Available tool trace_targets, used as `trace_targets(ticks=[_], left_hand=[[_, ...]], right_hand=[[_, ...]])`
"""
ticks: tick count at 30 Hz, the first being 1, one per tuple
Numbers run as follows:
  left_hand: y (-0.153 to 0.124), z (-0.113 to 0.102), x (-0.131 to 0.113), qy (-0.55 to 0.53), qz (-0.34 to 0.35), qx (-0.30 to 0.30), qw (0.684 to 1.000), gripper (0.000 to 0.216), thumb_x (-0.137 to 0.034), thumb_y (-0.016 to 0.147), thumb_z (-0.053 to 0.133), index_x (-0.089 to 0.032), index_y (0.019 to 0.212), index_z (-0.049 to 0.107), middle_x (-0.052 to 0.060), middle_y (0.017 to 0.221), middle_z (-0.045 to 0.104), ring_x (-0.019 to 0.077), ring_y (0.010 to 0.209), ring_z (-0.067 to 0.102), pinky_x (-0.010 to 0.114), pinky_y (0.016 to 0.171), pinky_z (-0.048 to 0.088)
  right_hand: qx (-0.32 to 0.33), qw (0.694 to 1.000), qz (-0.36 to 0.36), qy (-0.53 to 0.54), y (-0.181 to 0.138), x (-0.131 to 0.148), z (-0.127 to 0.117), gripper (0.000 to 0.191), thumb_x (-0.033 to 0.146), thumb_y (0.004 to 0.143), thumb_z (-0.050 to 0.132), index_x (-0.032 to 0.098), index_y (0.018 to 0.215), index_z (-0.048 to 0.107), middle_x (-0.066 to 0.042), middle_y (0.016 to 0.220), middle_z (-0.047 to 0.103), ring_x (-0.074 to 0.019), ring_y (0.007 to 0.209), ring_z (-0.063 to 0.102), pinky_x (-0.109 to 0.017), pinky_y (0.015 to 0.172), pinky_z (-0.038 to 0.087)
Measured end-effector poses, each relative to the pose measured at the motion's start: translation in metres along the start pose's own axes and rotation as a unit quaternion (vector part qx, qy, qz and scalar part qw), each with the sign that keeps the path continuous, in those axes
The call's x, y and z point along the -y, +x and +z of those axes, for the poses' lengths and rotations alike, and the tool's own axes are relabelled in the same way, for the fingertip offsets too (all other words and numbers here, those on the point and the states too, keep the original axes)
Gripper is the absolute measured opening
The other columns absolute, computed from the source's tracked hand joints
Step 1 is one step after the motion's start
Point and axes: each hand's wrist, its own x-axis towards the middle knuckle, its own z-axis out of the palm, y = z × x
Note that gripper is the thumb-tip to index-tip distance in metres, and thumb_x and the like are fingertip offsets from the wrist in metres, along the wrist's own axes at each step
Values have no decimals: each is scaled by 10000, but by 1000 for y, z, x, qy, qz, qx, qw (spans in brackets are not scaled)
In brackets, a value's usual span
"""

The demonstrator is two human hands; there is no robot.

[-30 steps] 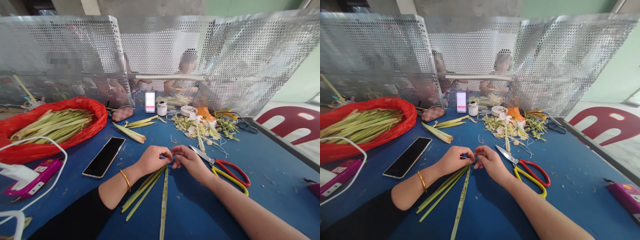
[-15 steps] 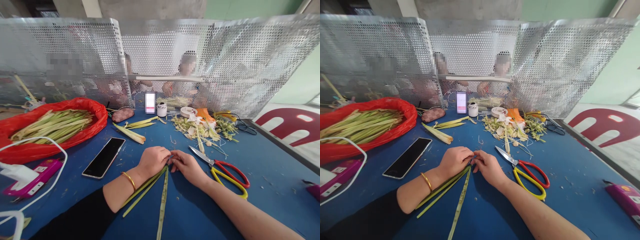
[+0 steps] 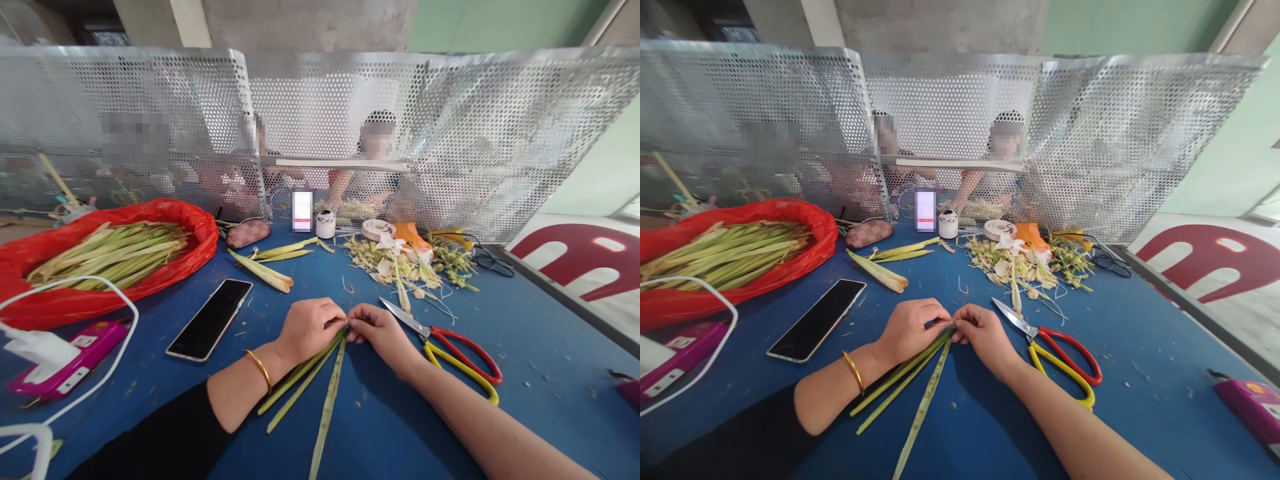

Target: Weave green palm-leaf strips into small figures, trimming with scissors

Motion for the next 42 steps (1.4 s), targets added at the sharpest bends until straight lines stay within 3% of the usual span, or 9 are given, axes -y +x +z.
trace_targets(ticks=[10,14,18,21,25,30,33,38,42], left_hand=[[5,-3,8,-107,-74,23,991,213,-307,846,531,-208,738,686,10,736,668,139,676,579,232,647,396],[5,-1,15,-31,-123,16,992,209,-293,831,534,-212,674,645,7,728,667,149,676,574,240,622,372],[5,0,17,63,-162,6,985,171,-228,818,510,-214,677,605,20,754,655,167,730,579,255,636,357],[6,-1,15,75,-171,9,982,174,-197,818,481,-209,680,586,31,748,631,171,730,567,261,626,346],[7,-2,15,54,-194,2,980,175,-177,785,487,-207,636,574,24,703,620,161,687,557,257,607,338],[7,2,16,-32,-227,-17,973,173,-253,789,504,-195,665,609,7,670,640,139,647,566,245,604,375],[8,5,11,-271,-274,-30,922,195,-322,796,520,-172,710,612,28,721,655,147,684,589,230,553,394],[6,4,-1,-581,-317,-7,750,215,-362,745,633,-155,732,575,43,780,637,139,731,601,203,526,385],[7,4,0,-613,-319,-10,723,230,-361,746,647,-165,714,531,-28,620,528,89,583,522,205,535,379]], right_hand=[[67,992,-29,-107,-1,9,-15,151,313,829,543,194,735,536,35,609,543,-112,542,499,-242,560,395],[135,950,-117,-256,-6,19,-30,147,87,759,508,198,668,538,10,775,513,-113,638,494,-239,608,403],[252,902,-111,-332,-12,33,-44,196,36,729,524,207,652,581,8,771,536,-119,639,494,-243,601,389],[242,921,-117,-281,-13,36,-41,159,107,784,551,206,668,597,-16,854,571,-144,732,539,-269,664,422],[220,970,-79,-72,-12,26,-21,174,301,852,576,184,724,571,-82,1164,582,-186,876,611,-330,786,457],[204,979,-24,13,-9,8,-4,247,405,874,558,182,773,524,-9,746,610,-147,658,613,-285,658,435],[180,983,-31,-3,-8,5,-2,256,409,879,553,190,759,496,26,669,564,-132,617,595,-267,626,412],[179,983,-30,-1,-8,6,-2,253,412,886,534,197,764,478,20,661,579,-138,636,591,-271,637,418],[162,986,-37,-7,-7,5,-4,256,408,869,550,192,752,482,14,663,580,-140,636,586,-268,627,419]])
